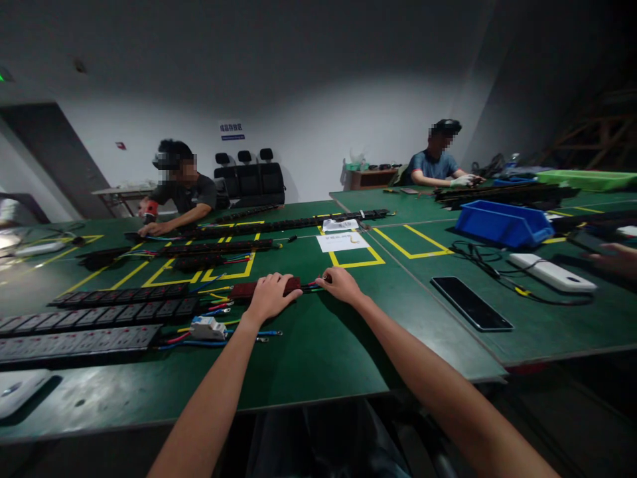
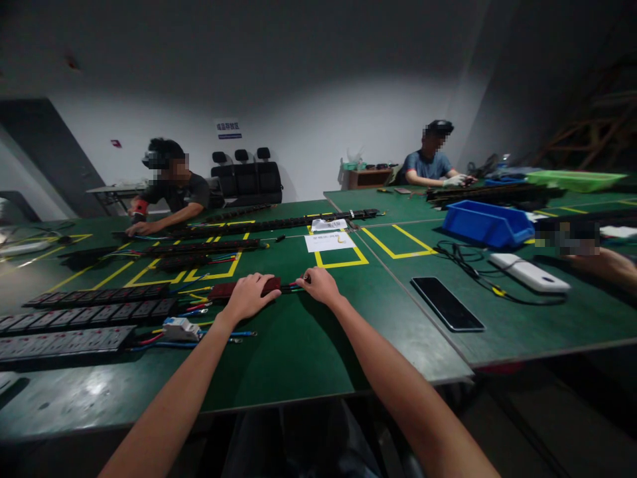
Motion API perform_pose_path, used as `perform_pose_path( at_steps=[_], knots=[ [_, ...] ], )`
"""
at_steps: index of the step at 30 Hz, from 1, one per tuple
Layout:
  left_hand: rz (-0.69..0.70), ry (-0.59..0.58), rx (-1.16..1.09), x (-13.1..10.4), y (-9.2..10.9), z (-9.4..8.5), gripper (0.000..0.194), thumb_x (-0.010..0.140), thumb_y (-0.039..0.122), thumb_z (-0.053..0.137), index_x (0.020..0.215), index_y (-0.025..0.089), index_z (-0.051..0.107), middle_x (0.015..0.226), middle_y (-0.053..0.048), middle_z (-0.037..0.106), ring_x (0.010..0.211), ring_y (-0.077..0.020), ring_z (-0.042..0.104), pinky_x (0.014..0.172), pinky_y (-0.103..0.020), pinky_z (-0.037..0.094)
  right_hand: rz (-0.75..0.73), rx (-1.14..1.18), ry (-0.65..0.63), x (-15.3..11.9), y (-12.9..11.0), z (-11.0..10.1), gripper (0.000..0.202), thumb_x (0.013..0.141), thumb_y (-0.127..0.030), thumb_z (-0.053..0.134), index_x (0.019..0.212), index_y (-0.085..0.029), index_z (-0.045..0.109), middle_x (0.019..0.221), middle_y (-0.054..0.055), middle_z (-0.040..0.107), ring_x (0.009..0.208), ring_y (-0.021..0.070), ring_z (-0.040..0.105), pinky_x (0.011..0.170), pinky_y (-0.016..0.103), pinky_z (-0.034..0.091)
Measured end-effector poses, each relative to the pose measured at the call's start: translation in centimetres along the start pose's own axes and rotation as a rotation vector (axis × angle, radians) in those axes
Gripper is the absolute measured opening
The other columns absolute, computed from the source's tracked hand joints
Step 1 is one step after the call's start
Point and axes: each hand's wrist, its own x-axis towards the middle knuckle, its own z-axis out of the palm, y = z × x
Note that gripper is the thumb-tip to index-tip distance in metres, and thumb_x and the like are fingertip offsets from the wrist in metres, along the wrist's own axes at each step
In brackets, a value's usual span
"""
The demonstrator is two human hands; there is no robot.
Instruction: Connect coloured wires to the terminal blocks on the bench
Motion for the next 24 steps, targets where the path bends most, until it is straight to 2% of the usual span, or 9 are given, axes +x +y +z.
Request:
perform_pose_path(
  at_steps=[8, 15, 24],
  knots=[
    [0.005, 0.013, 0.006, -0.08, 0.11, -0.04, 0.072, 0.097, 0.074, 0.035, 0.138, 0.020, 0.059, 0.122, -0.014, 0.067, 0.112, -0.0311, 0.060, 0.094, -0.043, 0.043, 0.043, -0.074, -0.059, -0.26, -0.54, -0.38, 0.039, 0.101, -0.050, 0.057, 0.082, -0.020, 0.072, 0.086, 0.007, 0.073, 0.076, 0.0177, 0.062, 0.060, 0.027, 0.028],
    [-0.003, 0.000, 0.000, -0.02, 0.11, -0.12, 0.074, 0.097, 0.076, 0.034, 0.139, 0.020, 0.059, 0.123, -0.014, 0.067, 0.111, -0.0305, 0.061, 0.095, -0.043, 0.044, 0.100, -0.089, -0.078, -0.12, -0.50, -0.13, 0.036, 0.102, -0.053, 0.054, 0.095, -0.021, 0.070, 0.095, 0.007, 0.076, 0.084, 0.0201, 0.067, 0.063, 0.026, 0.031],
    [0.001, -0.003, -0.022, -0.02, 0.03, -0.11, 0.075, 0.096, 0.077, 0.033, 0.139, 0.021, 0.059, 0.123, -0.014, 0.066, 0.112, -0.0308, 0.060, 0.095, -0.043, 0.043, 0.140, -0.081, -0.074, -0.23, -0.88, -0.25, 0.034, 0.101, -0.054, 0.054, 0.103, -0.023, 0.068, 0.100, 0.007, 0.075, 0.091, 0.0215, 0.068, 0.066, 0.026, 0.036]
  ],
)
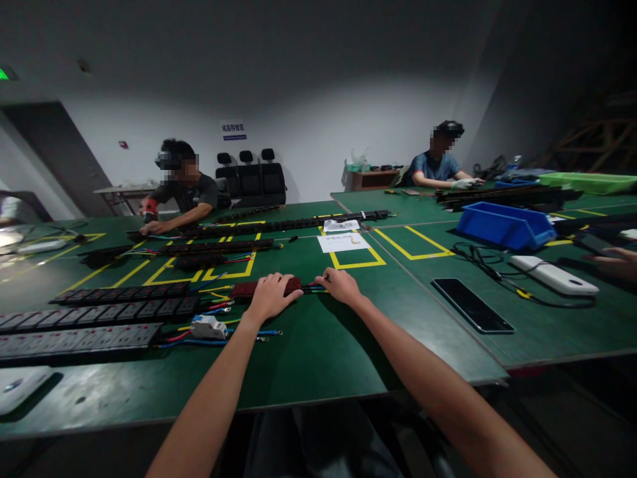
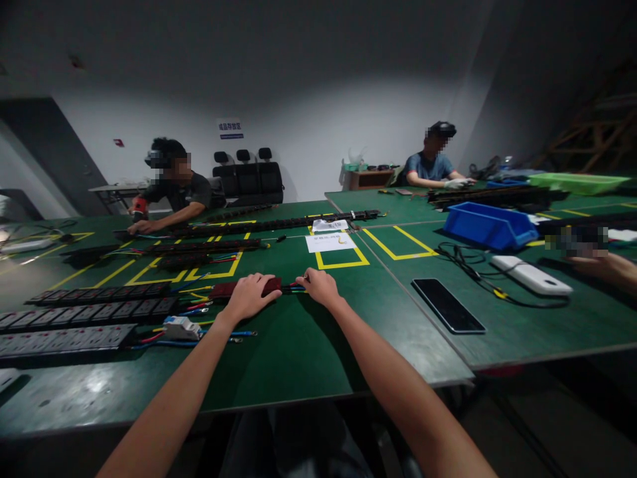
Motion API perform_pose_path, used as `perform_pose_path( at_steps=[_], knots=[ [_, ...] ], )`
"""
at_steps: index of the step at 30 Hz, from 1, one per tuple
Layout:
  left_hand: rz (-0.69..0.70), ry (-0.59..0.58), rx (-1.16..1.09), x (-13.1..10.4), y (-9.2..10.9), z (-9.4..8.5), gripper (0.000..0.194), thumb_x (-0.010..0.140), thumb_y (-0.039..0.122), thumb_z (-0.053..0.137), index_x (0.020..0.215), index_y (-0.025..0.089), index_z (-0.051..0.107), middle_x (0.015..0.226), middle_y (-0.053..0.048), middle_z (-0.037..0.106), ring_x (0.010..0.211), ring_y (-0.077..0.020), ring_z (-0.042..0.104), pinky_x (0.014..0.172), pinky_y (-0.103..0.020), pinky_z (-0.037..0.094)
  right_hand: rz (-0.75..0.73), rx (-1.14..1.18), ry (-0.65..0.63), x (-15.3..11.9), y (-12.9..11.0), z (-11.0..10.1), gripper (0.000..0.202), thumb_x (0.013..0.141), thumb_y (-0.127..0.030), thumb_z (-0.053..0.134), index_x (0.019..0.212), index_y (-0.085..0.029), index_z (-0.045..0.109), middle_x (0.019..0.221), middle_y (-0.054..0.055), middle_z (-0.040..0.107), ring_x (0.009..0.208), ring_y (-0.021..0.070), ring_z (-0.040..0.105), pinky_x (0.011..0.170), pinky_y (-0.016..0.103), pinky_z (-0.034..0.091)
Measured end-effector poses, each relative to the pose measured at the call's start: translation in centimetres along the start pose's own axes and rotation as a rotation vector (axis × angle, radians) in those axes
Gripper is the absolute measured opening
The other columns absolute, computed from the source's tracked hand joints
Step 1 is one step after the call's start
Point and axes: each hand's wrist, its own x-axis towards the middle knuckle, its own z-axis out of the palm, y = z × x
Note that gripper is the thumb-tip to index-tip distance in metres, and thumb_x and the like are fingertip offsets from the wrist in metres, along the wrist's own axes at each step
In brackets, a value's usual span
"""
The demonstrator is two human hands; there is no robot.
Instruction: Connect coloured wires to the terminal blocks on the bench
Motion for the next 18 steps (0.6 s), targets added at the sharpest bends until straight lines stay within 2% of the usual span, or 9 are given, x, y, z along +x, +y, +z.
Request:
perform_pose_path(
  at_steps=[18],
  knots=[
    [0.005, 0.018, 0.024, -0.11, 0.11, 0.11, 0.074, 0.097, 0.075, 0.035, 0.139, 0.020, 0.059, 0.123, -0.014, 0.067, 0.113, -0.0307, 0.060, 0.096, -0.043, 0.043, -0.031, -0.049, 0.016, -0.51, -0.62, -0.35, 0.030, 0.103, -0.050, 0.049, 0.102, -0.022, 0.062, 0.102, 0.007, 0.074, 0.091, 0.0216, 0.068, 0.066, 0.028, 0.036]
  ],
)
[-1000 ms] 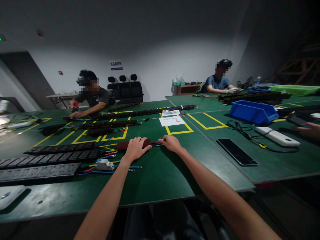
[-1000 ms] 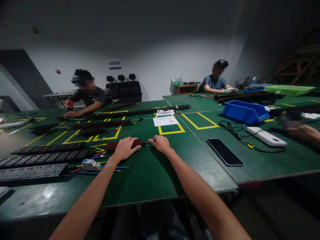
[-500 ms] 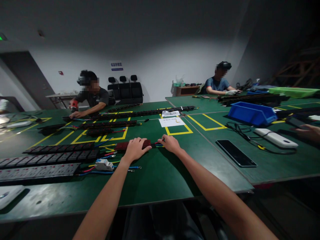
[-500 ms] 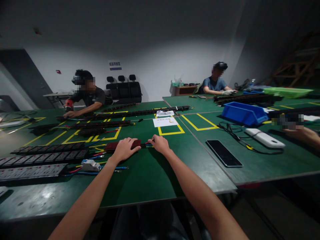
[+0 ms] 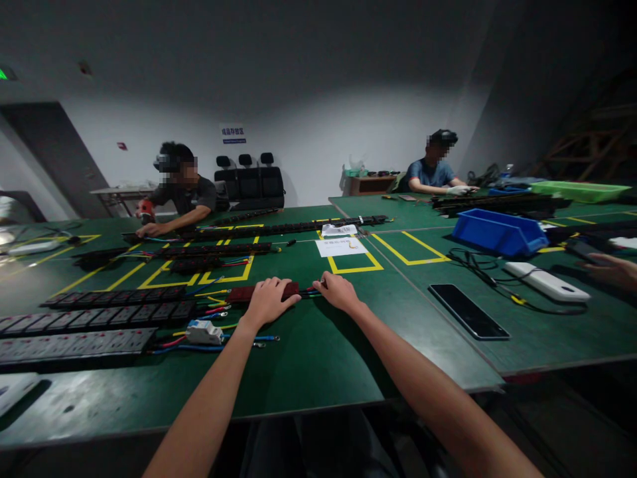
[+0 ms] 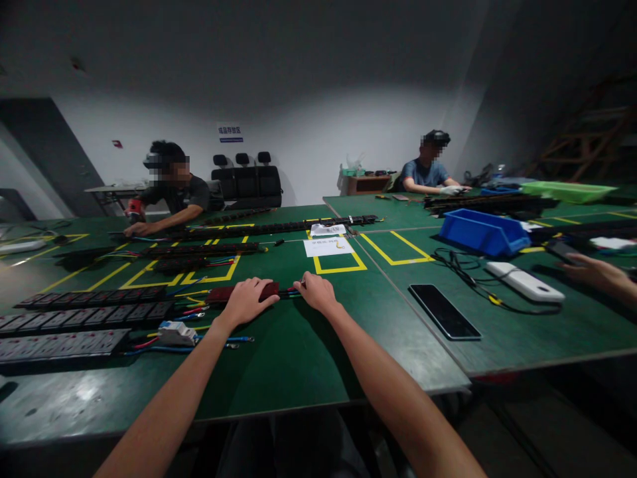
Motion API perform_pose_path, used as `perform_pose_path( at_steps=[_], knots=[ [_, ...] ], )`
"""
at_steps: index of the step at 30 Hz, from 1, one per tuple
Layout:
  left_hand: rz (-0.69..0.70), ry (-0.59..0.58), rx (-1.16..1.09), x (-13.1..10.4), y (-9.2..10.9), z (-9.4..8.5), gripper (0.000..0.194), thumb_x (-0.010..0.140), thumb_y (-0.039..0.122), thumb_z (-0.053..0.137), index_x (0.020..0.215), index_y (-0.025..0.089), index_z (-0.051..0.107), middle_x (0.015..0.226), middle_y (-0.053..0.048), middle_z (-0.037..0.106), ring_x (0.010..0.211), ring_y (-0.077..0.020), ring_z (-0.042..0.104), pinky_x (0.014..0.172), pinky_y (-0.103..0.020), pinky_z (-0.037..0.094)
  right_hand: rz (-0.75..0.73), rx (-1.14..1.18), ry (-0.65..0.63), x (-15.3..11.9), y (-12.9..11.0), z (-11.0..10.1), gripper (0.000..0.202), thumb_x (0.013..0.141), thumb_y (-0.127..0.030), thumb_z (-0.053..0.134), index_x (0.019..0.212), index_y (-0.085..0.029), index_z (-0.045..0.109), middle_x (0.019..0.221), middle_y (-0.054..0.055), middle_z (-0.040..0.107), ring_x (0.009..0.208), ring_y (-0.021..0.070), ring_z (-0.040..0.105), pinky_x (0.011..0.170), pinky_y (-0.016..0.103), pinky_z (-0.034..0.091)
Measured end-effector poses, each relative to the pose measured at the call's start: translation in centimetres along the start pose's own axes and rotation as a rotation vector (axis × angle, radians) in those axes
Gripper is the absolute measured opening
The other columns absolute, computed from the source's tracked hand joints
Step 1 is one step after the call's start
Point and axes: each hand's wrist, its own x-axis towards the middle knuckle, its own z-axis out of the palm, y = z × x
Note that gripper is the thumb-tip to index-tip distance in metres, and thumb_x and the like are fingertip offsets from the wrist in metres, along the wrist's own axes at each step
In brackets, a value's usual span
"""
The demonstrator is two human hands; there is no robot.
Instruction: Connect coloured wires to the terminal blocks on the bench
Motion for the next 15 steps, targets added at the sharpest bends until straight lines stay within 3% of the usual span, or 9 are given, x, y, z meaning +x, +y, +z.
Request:
perform_pose_path(
  at_steps=[15],
  knots=[
    [-0.002, 0.004, -0.017, 0.03, -0.06, 0.11, 0.074, 0.096, 0.076, 0.034, 0.138, 0.021, 0.060, 0.123, -0.014, 0.067, 0.112, -0.0309, 0.060, 0.095, -0.043, 0.043, -0.010, -0.007, -0.009, -0.04, -0.06, -0.03, 0.030, 0.104, -0.050, 0.048, 0.102, -0.022, 0.060, 0.102, 0.008, 0.072, 0.092, 0.0210, 0.067, 0.067, 0.028, 0.036]
  ],
)
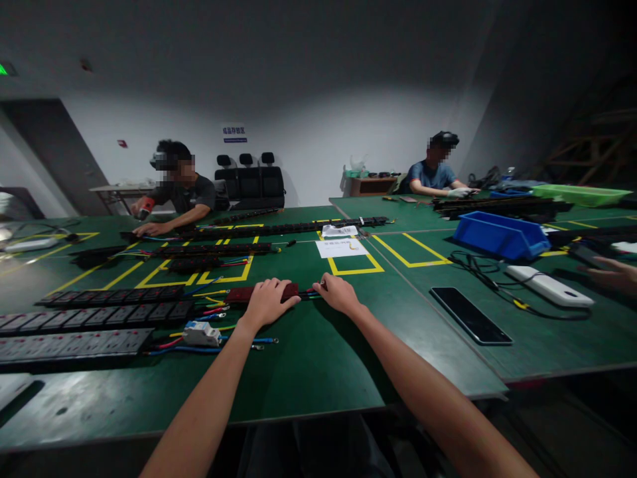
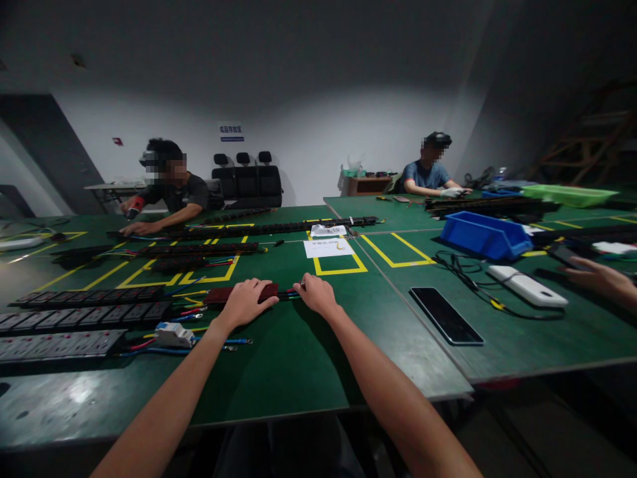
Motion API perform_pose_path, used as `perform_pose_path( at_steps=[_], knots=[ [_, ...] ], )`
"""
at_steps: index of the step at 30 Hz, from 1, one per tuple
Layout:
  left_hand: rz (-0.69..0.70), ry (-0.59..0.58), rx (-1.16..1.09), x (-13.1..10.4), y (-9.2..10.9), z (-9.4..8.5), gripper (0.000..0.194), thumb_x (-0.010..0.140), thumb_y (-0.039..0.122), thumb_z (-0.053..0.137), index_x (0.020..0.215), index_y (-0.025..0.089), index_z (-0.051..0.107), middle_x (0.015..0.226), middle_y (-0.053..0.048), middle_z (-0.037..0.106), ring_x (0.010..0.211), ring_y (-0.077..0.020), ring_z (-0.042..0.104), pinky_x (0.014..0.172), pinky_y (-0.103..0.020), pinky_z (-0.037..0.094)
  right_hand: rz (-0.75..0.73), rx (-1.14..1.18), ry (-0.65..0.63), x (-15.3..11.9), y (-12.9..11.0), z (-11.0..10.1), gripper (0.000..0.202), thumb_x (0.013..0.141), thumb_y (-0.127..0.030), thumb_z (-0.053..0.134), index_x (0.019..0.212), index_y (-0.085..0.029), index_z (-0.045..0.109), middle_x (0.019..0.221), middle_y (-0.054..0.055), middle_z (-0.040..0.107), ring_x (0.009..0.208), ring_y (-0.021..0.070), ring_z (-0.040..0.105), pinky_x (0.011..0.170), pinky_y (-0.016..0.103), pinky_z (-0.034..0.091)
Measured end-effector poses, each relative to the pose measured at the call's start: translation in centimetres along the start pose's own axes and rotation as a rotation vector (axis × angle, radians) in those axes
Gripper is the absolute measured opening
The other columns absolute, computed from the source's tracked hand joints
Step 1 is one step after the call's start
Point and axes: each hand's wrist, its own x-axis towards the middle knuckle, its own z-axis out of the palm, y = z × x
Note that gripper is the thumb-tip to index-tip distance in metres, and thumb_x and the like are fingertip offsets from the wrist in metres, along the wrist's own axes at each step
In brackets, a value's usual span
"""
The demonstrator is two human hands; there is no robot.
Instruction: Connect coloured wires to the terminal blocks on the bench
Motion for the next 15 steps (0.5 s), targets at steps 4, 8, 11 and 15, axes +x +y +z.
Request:
perform_pose_path(
  at_steps=[4, 8, 11, 15],
  knots=[
    [-0.003, 0.003, 0.001, 0.0, 0.0, 0.1, 0.074, 0.096, 0.076, 0.033, 0.137, 0.021, 0.061, 0.122, -0.014, 0.067, 0.112, -0.0308, 0.061, 0.095, -0.043, 0.043, 0.014, -0.045, -0.005, -0.1, -0.2, -0.2, 0.030, 0.104, -0.050, 0.049, 0.105, -0.022, 0.061, 0.106, 0.009, 0.071, 0.094, 0.0218, 0.068, 0.071, 0.028, 0.039],
    [-0.006, 0.002, -0.003, 0.0, 0.0, 0.1, 0.074, 0.096, 0.077, 0.034, 0.137, 0.022, 0.061, 0.123, -0.014, 0.067, 0.113, -0.0310, 0.060, 0.096, -0.043, 0.043, 0.024, -0.101, 0.003, -0.2, 0.1, -0.8, 0.039, 0.102, -0.057, 0.049, 0.105, -0.021, 0.063, 0.105, 0.010, 0.072, 0.093, 0.0234, 0.069, 0.073, 0.029, 0.041],
    [-0.006, 0.002, -0.012, 0.0, 0.0, 0.1, 0.073, 0.096, 0.077, 0.034, 0.137, 0.022, 0.061, 0.122, -0.014, 0.067, 0.113, -0.0310, 0.060, 0.095, -0.043, 0.043, 0.045, -0.102, -0.019, -0.1, 0.6, -1.1, 0.046, 0.102, -0.062, 0.045, 0.099, -0.021, 0.066, 0.102, 0.011, 0.073, 0.091, 0.0236, 0.069, 0.072, 0.029, 0.042],
    [-0.005, -0.005, -0.021, 0.0, 0.0, 0.0, 0.074, 0.096, 0.077, 0.034, 0.137, 0.022, 0.060, 0.123, -0.014, 0.067, 0.113, -0.0310, 0.060, 0.096, -0.043, 0.043, 0.067, -0.080, -0.042, 0.0, 0.8, -1.2, 0.054, 0.104, -0.063, 0.037, 0.096, -0.020, 0.069, 0.099, 0.013, 0.074, 0.089, 0.0246, 0.069, 0.073, 0.030, 0.042]
  ],
)
